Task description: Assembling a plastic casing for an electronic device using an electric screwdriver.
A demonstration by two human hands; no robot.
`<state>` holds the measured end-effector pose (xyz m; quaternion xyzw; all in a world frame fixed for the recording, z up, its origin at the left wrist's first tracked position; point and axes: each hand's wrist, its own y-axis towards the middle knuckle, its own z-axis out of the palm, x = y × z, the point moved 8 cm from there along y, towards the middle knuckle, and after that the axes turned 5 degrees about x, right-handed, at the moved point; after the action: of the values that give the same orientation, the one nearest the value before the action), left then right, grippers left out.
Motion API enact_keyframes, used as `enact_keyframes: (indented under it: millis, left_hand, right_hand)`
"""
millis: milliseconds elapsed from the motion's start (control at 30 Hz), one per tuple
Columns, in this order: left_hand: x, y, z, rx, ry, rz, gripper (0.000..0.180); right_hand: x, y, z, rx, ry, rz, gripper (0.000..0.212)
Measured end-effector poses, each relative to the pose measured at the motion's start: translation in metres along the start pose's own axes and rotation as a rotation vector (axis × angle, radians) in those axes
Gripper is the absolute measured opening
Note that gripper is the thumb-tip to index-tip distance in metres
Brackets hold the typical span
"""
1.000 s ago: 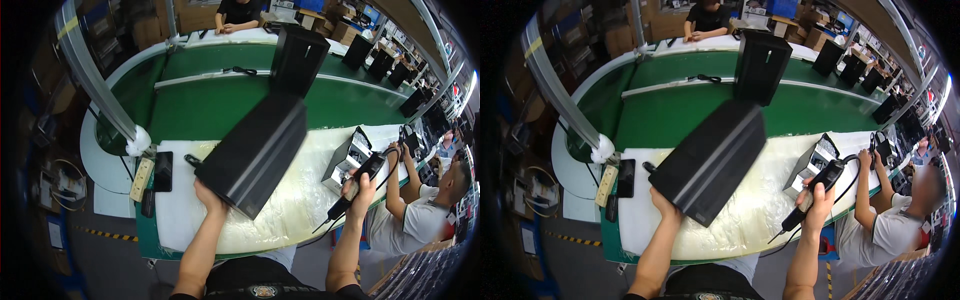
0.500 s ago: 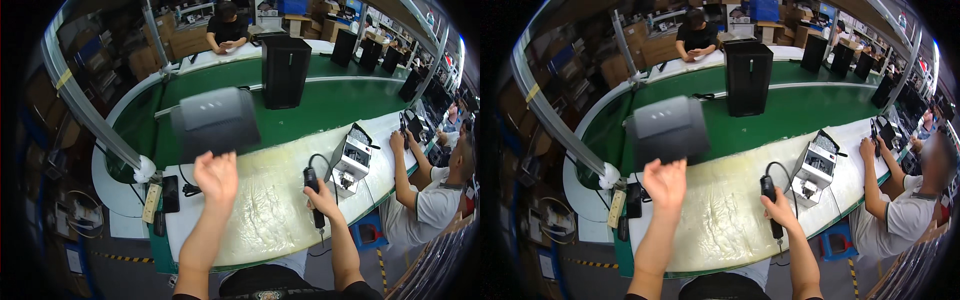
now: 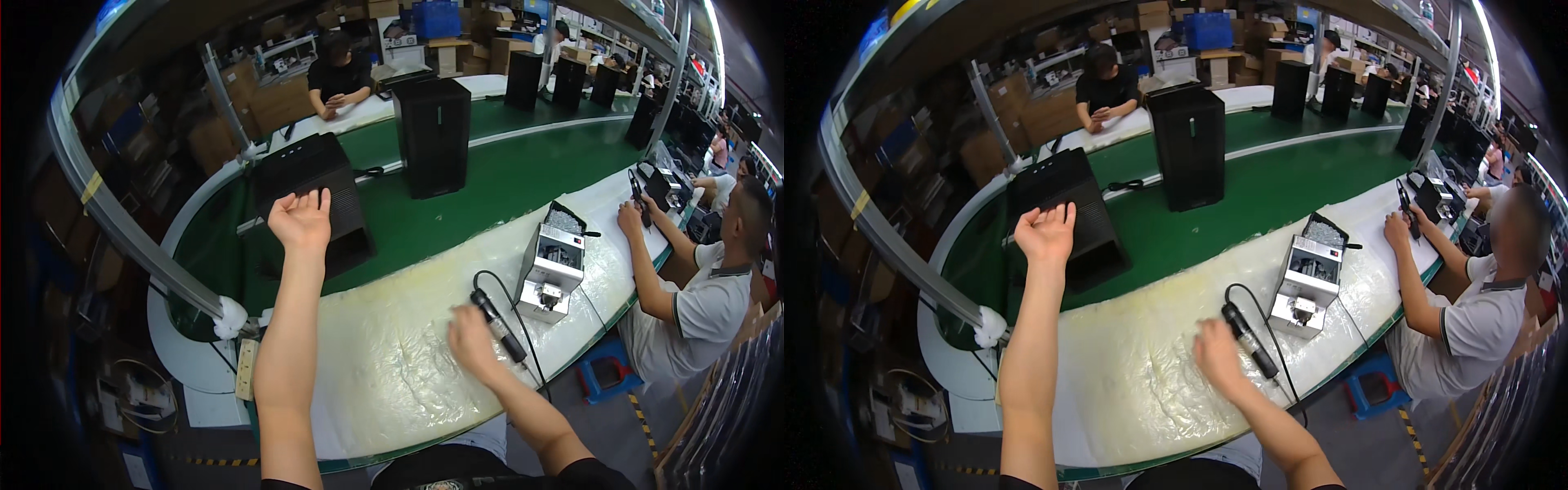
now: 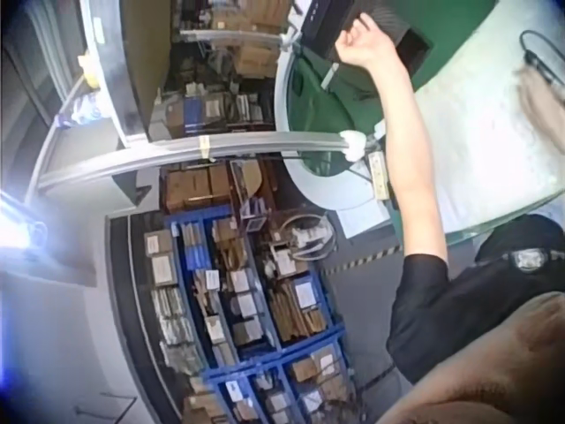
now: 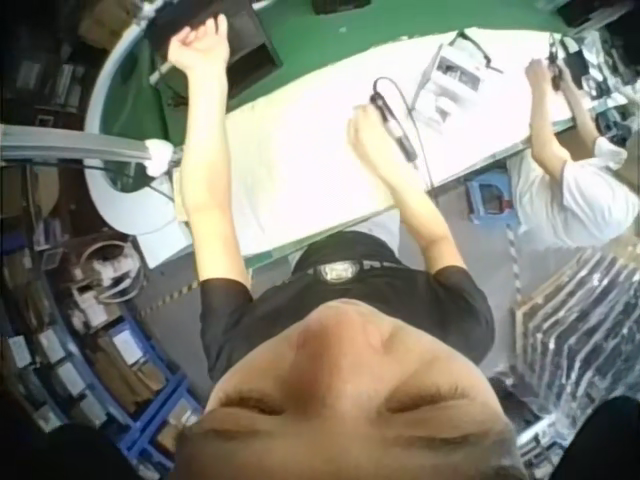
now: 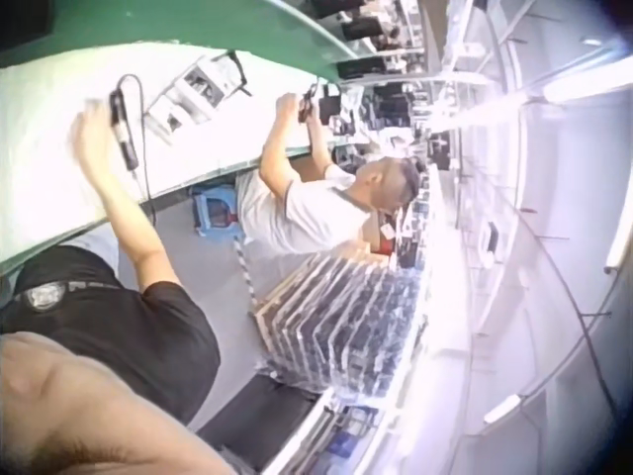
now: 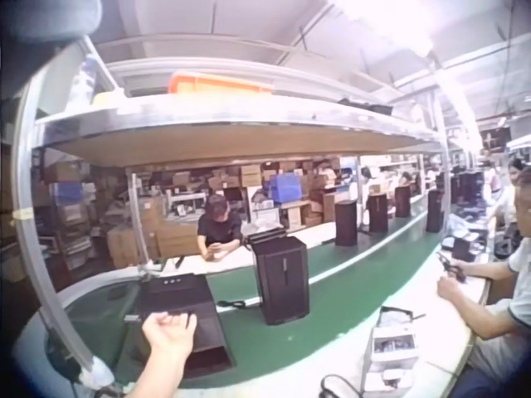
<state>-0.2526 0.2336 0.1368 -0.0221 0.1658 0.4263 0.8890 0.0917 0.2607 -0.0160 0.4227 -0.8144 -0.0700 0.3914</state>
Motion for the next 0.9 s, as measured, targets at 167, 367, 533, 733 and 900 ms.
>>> enact_keyframes:
  millis: [167,367,533,733,900]
  left_hand:
    - [-0.003,0.008,-0.006,0.016,0.091,-0.001,0.055]
    - [-0.004,-0.079,-0.038,0.237,0.472,0.015,0.026]
    - [-0.027,-0.181,-0.01,0.51,0.615,0.179,0.017]
    - [-0.077,-0.246,0.037,1.205,0.406,0.347,0.026]
    - [-0.099,-0.267,0.04,1.153,0.197,0.536,0.014]
  right_hand:
    - [0.009,-0.027,0.08,0.197,-0.101,-0.08,0.013]
    - [0.007,-0.024,0.067,0.072,0.019,-0.041,0.01]
    - [0.011,-0.021,0.076,0.102,-0.026,-0.035,0.01]
    - [-0.003,-0.021,0.085,0.125,-0.037,0.084,0.011]
    - [0.006,0.0,0.1,0.108,0.048,0.211,0.009]
